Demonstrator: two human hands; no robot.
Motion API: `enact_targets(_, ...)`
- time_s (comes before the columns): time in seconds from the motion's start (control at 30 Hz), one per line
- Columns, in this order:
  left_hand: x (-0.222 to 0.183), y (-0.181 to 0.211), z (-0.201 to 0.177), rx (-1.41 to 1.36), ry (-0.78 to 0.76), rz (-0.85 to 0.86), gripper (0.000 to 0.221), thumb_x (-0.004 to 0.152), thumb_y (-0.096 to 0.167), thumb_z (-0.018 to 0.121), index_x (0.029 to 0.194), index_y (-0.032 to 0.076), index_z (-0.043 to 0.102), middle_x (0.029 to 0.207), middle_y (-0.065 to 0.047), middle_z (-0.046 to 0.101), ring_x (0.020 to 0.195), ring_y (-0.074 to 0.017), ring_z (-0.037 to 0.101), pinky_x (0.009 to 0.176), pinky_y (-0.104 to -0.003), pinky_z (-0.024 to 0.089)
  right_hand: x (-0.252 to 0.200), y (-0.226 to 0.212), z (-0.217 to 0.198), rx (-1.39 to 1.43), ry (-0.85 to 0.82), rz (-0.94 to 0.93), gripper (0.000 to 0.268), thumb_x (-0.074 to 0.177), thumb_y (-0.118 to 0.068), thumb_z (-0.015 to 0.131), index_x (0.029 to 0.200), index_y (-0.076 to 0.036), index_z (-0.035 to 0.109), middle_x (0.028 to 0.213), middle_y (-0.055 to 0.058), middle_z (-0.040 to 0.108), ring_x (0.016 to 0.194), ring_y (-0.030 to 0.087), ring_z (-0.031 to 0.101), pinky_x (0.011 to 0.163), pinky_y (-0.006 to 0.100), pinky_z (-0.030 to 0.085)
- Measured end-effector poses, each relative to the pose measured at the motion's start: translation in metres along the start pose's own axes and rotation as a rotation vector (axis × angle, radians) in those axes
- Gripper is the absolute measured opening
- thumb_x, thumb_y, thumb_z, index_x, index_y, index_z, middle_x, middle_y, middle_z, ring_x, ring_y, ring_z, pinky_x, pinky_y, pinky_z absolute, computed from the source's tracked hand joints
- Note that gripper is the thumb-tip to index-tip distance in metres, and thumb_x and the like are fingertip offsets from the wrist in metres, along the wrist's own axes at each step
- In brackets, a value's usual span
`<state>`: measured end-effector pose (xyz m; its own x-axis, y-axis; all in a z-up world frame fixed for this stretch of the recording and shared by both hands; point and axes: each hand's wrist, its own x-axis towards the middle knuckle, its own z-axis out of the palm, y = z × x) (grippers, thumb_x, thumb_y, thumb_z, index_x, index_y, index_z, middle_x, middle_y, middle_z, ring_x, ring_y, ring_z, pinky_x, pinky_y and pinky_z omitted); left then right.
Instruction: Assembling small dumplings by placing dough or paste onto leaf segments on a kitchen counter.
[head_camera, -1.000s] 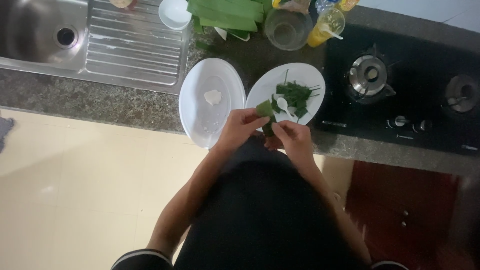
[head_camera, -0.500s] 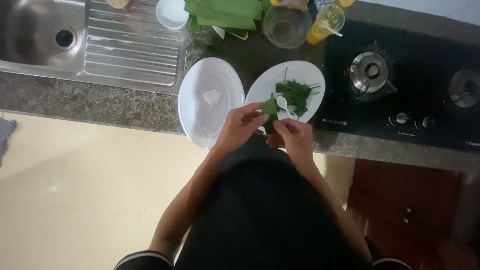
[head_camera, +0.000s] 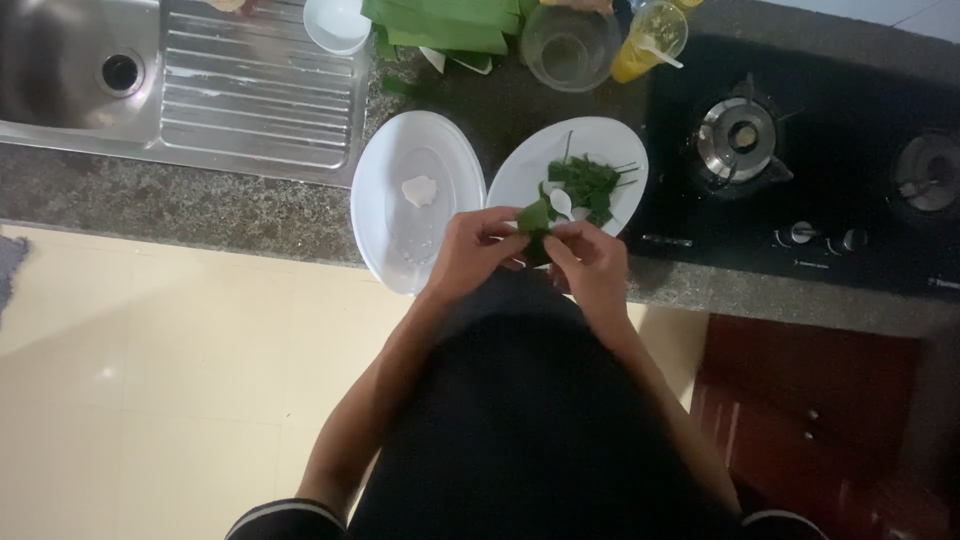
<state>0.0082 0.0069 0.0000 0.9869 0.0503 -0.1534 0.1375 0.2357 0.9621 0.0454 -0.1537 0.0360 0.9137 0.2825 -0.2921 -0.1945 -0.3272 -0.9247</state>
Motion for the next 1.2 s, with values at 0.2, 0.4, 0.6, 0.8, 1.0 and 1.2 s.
enact_targets(0.2,-0.003,0.001,0.001,0.024,-0.016,0.030,0.025,0.084,0.013,0.067,0.109,0.007,0.065,0.085,-0.019,0.068,0.067,-0.0252,0.070,0.059,-0.034,0.059,0.000,-0.005,-0.001,0.065,-0.050,0.044,0.011,0.084,-0.006,0.064,0.093,-0.001,0.066,0.073,0.016,0.064,0.057,0.019,0.063,0.048,0.033,0.055)
enact_targets(0.4,-0.007,0.017,0.006,0.011,0.023,-0.031,0.025,0.082,0.001,0.063,0.106,0.000,0.066,0.088,-0.023,0.067,0.060,-0.0250,0.069,0.056,-0.036,0.059,0.002,-0.002,0.002,0.167,-0.005,0.149,0.010,0.083,-0.007,0.065,0.092,-0.004,0.066,0.076,0.021,0.064,0.052,0.033,0.065,0.040,0.043,0.055)
enact_targets(0.6,-0.011,0.003,0.007,0.040,0.095,0.053,0.024,0.080,0.000,0.065,0.102,-0.007,0.065,0.088,-0.029,0.065,0.073,-0.0344,0.066,0.057,-0.039,0.055,0.000,-0.018,0.009,0.265,-0.004,0.309,0.012,0.082,-0.011,0.067,0.093,-0.004,0.066,0.074,0.017,0.063,0.054,0.028,0.064,0.047,0.043,0.054)
enact_targets(0.8,-0.005,0.008,0.009,0.022,0.118,-0.027,0.024,0.084,-0.002,0.056,0.104,0.003,0.068,0.097,-0.021,0.067,0.066,-0.0287,0.068,0.054,-0.032,0.058,0.005,0.007,-0.007,0.439,-0.152,0.304,0.032,0.088,-0.028,0.055,0.106,-0.003,0.063,0.090,0.020,0.063,0.067,0.033,0.064,0.056,0.045,0.056)
enact_targets(1.0,-0.007,0.014,0.010,0.213,0.121,0.017,0.021,0.084,-0.003,0.058,0.102,0.001,0.068,0.095,-0.026,0.065,0.066,-0.0365,0.068,0.055,-0.035,0.058,0.001,-0.023,0.003,0.358,-0.086,0.295,0.035,0.086,-0.012,0.058,0.116,0.008,0.057,0.100,0.034,0.060,0.077,0.047,0.063,0.062,0.054,0.055)
enact_targets(1.2,-0.007,0.012,0.014,0.197,0.153,-0.015,0.023,0.085,-0.003,0.054,0.102,0.000,0.068,0.097,-0.028,0.065,0.073,-0.0421,0.066,0.058,-0.040,0.058,-0.004,-0.032,0.003,0.314,0.023,0.290,0.039,0.075,0.010,0.064,0.114,0.005,0.060,0.105,0.028,0.062,0.094,0.042,0.063,0.072,0.047,0.054)
